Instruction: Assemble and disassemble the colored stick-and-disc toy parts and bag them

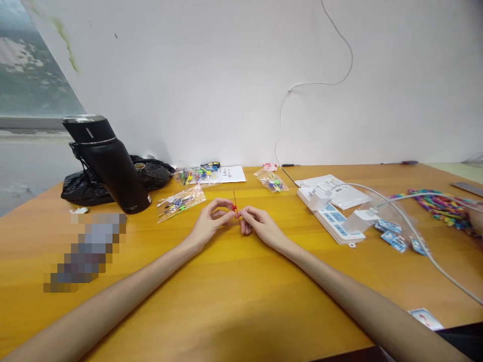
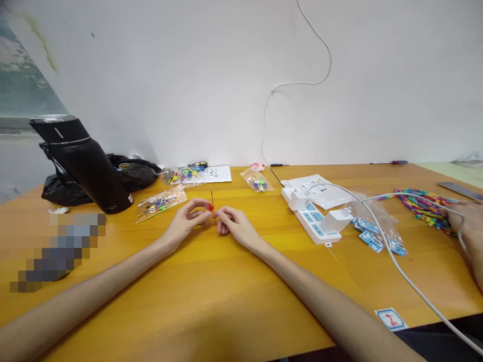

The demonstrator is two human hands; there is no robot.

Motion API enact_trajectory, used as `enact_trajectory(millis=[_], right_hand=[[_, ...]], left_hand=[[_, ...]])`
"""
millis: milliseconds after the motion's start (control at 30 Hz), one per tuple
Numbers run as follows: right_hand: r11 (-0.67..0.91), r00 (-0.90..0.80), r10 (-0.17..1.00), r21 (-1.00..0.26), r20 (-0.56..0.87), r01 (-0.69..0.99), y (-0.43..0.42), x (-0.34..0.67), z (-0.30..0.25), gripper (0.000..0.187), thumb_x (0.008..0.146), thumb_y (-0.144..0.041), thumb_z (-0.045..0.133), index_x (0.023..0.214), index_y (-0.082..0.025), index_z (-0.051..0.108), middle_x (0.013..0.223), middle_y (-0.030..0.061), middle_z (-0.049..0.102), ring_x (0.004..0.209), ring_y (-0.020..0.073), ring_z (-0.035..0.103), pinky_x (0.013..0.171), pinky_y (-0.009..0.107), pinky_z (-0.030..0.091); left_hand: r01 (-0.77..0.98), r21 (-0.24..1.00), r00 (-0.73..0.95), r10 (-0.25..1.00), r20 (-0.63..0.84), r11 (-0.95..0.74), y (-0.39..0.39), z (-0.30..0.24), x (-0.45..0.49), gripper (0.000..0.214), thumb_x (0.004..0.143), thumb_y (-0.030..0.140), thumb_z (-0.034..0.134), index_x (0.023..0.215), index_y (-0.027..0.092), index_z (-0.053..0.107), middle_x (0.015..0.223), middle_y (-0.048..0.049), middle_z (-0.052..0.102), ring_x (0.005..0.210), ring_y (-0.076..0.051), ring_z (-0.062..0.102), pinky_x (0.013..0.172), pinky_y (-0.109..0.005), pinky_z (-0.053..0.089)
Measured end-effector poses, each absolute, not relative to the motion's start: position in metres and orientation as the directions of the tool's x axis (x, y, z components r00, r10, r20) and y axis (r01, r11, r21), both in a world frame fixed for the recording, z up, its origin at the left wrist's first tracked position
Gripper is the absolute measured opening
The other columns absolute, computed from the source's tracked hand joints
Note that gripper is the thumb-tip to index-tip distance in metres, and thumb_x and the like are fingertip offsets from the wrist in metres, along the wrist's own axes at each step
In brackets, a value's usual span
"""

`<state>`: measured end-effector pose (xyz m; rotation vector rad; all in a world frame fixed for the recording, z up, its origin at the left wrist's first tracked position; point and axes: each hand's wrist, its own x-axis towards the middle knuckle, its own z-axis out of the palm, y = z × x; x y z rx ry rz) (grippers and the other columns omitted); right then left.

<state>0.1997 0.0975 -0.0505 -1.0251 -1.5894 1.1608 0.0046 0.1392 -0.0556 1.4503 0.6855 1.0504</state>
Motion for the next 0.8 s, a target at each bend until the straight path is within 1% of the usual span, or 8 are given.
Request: enact_trajectory(millis=[133, 267, 333, 400, 467, 600, 800], right_hand=[[0.217, -0.283, 0.942, -0.971, 0.180, 0.105, 0.095, 0.199, -0.049, 0.036, 0.099, -0.054, 0.054, 0.092, -0.019, 0.060, 0.068, -0.0005, 0.063, 0.061, 0.0126, 0.055, 0.065, 0.026, 0.046], [0.178, -0.289, 0.947, -0.979, 0.141, 0.104, 0.094, 0.199, -0.050, 0.034, 0.094, -0.052, 0.063, 0.100, -0.019, 0.061, 0.069, -0.0018, 0.063, 0.063, 0.0131, 0.059, 0.066, 0.026, 0.047], [0.163, -0.274, 0.954, -0.979, 0.124, 0.126, 0.095, 0.199, -0.051, 0.035, 0.091, -0.052, 0.067, 0.103, -0.019, 0.061, 0.068, -0.0022, 0.063, 0.063, 0.0133, 0.060, 0.065, 0.025, 0.047], [0.168, -0.264, 0.956, -0.976, 0.127, 0.141, 0.095, 0.198, -0.051, 0.036, 0.091, -0.052, 0.067, 0.102, -0.018, 0.061, 0.068, -0.0019, 0.063, 0.064, 0.0134, 0.060, 0.065, 0.025, 0.047], [0.175, -0.259, 0.957, -0.974, 0.134, 0.146, 0.095, 0.198, -0.051, 0.036, 0.092, -0.053, 0.065, 0.101, -0.018, 0.062, 0.068, -0.0014, 0.063, 0.063, 0.0132, 0.060, 0.065, 0.025, 0.047], [0.181, -0.262, 0.955, -0.973, 0.139, 0.145, 0.095, 0.198, -0.050, 0.036, 0.093, -0.053, 0.063, 0.100, -0.018, 0.062, 0.069, -0.0009, 0.064, 0.063, 0.0131, 0.059, 0.065, 0.026, 0.047], [0.191, -0.278, 0.950, -0.971, 0.145, 0.146, 0.095, 0.199, -0.050, 0.036, 0.094, -0.055, 0.062, 0.099, -0.019, 0.063, 0.070, -0.0008, 0.063, 0.064, 0.0137, 0.059, 0.068, 0.027, 0.048]], left_hand=[[-0.139, 0.972, 0.418, 0.879, 0.230, -0.189, 0.139, -0.055, 0.004, 0.035, 0.081, 0.038, 0.080, 0.106, 0.021, 0.064, 0.112, -0.0043, 0.066, 0.091, -0.017, 0.067, 0.079, -0.027, 0.050], [-0.162, 0.974, 0.400, 0.892, 0.210, -0.156, 0.138, -0.054, 0.005, 0.035, 0.081, 0.040, 0.079, 0.106, 0.020, 0.064, 0.113, -0.0042, 0.064, 0.085, -0.015, 0.064, 0.076, -0.026, 0.051], [-0.198, 0.974, 0.412, 0.893, 0.182, -0.107, 0.139, -0.055, 0.006, 0.034, 0.085, 0.045, 0.075, 0.103, 0.019, 0.064, 0.104, -0.0039, 0.065, 0.080, -0.014, 0.063, 0.073, -0.026, 0.052], [-0.233, 0.970, 0.451, 0.877, 0.168, -0.066, 0.141, -0.058, 0.006, 0.034, 0.089, 0.050, 0.069, 0.098, 0.017, 0.065, 0.091, -0.0032, 0.065, 0.076, -0.014, 0.061, 0.072, -0.026, 0.052], [-0.249, 0.968, 0.500, 0.851, 0.163, -0.039, 0.143, -0.061, 0.005, 0.037, 0.093, 0.053, 0.063, 0.092, 0.016, 0.066, 0.082, -0.0033, 0.065, 0.074, -0.014, 0.061, 0.072, -0.026, 0.051], [-0.235, 0.972, 0.544, 0.827, 0.141, -0.011, 0.145, -0.064, 0.005, 0.042, 0.096, 0.054, 0.057, 0.089, 0.015, 0.068, 0.077, -0.0043, 0.066, 0.070, -0.015, 0.061, 0.072, -0.026, 0.049], [-0.226, 0.974, 0.538, 0.833, 0.127, -0.002, 0.145, -0.063, 0.006, 0.043, 0.094, 0.056, 0.059, 0.087, 0.015, 0.067, 0.076, -0.0043, 0.066, 0.069, -0.016, 0.061, 0.071, -0.027, 0.049]])
